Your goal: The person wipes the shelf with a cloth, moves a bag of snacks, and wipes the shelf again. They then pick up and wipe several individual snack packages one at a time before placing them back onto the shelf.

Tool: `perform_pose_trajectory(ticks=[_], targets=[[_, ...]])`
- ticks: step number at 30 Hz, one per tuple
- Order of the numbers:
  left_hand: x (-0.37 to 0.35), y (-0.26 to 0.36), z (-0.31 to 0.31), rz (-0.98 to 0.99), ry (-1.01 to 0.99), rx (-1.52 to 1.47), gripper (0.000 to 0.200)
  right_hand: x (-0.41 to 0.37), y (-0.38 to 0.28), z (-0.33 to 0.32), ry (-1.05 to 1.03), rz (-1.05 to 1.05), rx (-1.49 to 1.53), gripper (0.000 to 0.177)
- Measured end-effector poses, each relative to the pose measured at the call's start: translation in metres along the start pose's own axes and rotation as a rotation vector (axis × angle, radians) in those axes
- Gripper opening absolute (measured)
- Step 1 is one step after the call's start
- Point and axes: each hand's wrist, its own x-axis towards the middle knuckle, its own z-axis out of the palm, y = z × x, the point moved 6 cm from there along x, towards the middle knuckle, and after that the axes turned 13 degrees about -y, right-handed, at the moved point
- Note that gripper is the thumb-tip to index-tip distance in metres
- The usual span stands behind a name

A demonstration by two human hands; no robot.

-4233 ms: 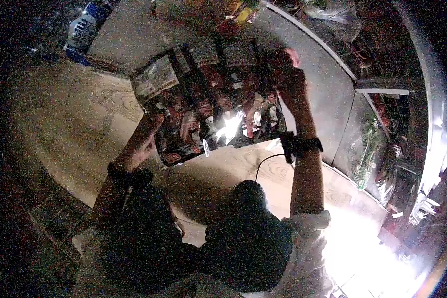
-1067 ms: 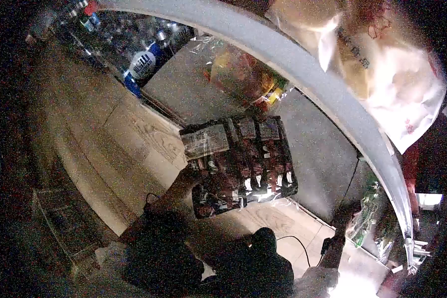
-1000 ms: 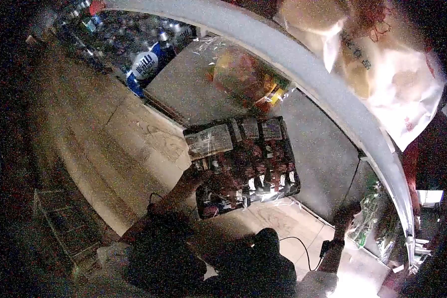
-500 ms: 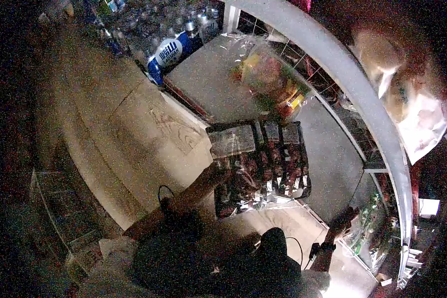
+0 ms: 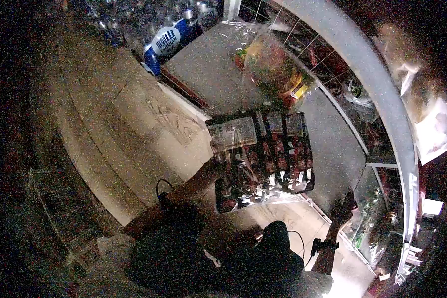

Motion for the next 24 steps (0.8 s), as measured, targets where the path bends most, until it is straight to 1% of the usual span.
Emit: perform_pose_trajectory(ticks=[1, 2, 4, 5, 6, 8, 9, 11, 12, 13, 14, 16, 17, 18, 20, 21, 22, 23, 24], targets=[[0.003, -0.011, -0.005, 0.016, -0.008, 0.001, 0.053, 0.008, -0.027, -0.008, -0.033, -0.142, -0.006, 0.049], [0.002, -0.008, -0.003, 0.011, -0.012, 0.023, 0.053, 0.017, -0.062, -0.021, -0.062, -0.284, -0.01, 0.045], [0.001, 0.0, 0.0, 0.069, -0.015, 0.007, 0.054, 0.028, -0.112, -0.03, -0.078, -0.417, 0.001, 0.042], [0.002, 0.0, 0.0, 0.085, -0.031, 0.011, 0.053, 0.041, -0.116, -0.026, -0.213, -0.233, 0.59, 0.042], [0.003, 0.009, 0.001, 0.086, -0.033, 0.025, 0.053, 0.049, -0.112, -0.011, -0.305, -0.193, 0.834, 0.041], [-0.001, 0.016, 0.011, -0.032, -0.096, -0.117, 0.052, 0.064, -0.102, 0.018, -0.433, -0.042, 1.334, 0.04], [0.0, 0.01, 0.005, 0.001, -0.07, -0.101, 0.051, 0.075, -0.136, 0.005, -0.415, -0.161, 1.314, 0.041], [0.003, -0.025, -0.007, 0.025, -0.021, -0.099, 0.051, 0.089, -0.166, 0.0, -0.432, -0.255, 0.933, 0.042], [0.005, -0.032, -0.013, 0.047, 0.018, -0.109, 0.05, 0.095, -0.18, -0.002, -0.423, -0.301, 0.748, 0.043], [-0.009, 0.02, 0.01, -0.003, 0.071, 0.001, 0.041, 0.083, -0.224, -0.028, -0.353, -0.185, 1.095, 0.038], [-0.005, 0.013, 0.003, 0.006, 0.076, -0.004, 0.041, 0.081, -0.231, -0.034, -0.327, -0.213, 1.129, 0.039], [0.002, -0.008, -0.004, 0.099, -0.014, 0.028, 0.047, 0.076, -0.247, -0.047, -0.275, -0.272, 1.196, 0.043], [0.001, -0.001, 0.001, 0.097, -0.013, 0.024, 0.047, 0.076, -0.22, -0.034, -0.265, -0.216, 1.16, 0.041], [-0.002, 0.012, 0.007, 0.07, 0.002, -0.006, 0.045, 0.075, -0.214, -0.032, -0.251, -0.161, 1.126, 0.04], [-0.007, 0.026, 0.014, 0.034, 0.011, -0.045, 0.043, 0.071, -0.205, -0.051, -0.317, -0.032, 1.138, 0.036], [-0.008, 0.032, 0.016, 0.032, 0.009, -0.004, 0.044, 0.068, -0.191, -0.062, -0.342, -0.092, 0.844, 0.037], [-0.009, 0.034, 0.015, 0.03, 0.008, 0.036, 0.045, 0.066, -0.15, -0.063, -0.287, -0.11, 0.495, 0.037], [-0.009, 0.022, 0.004, -0.033, 0.059, 0.2, 0.045, 0.064, -0.109, -0.064, -0.215, -0.104, 0.147, 0.037], [-0.009, 0.024, 0.004, -0.038, 0.056, 0.192, 0.045, 0.061, -0.052, -0.063, -0.06, -0.064, -0.255, 0.034]])
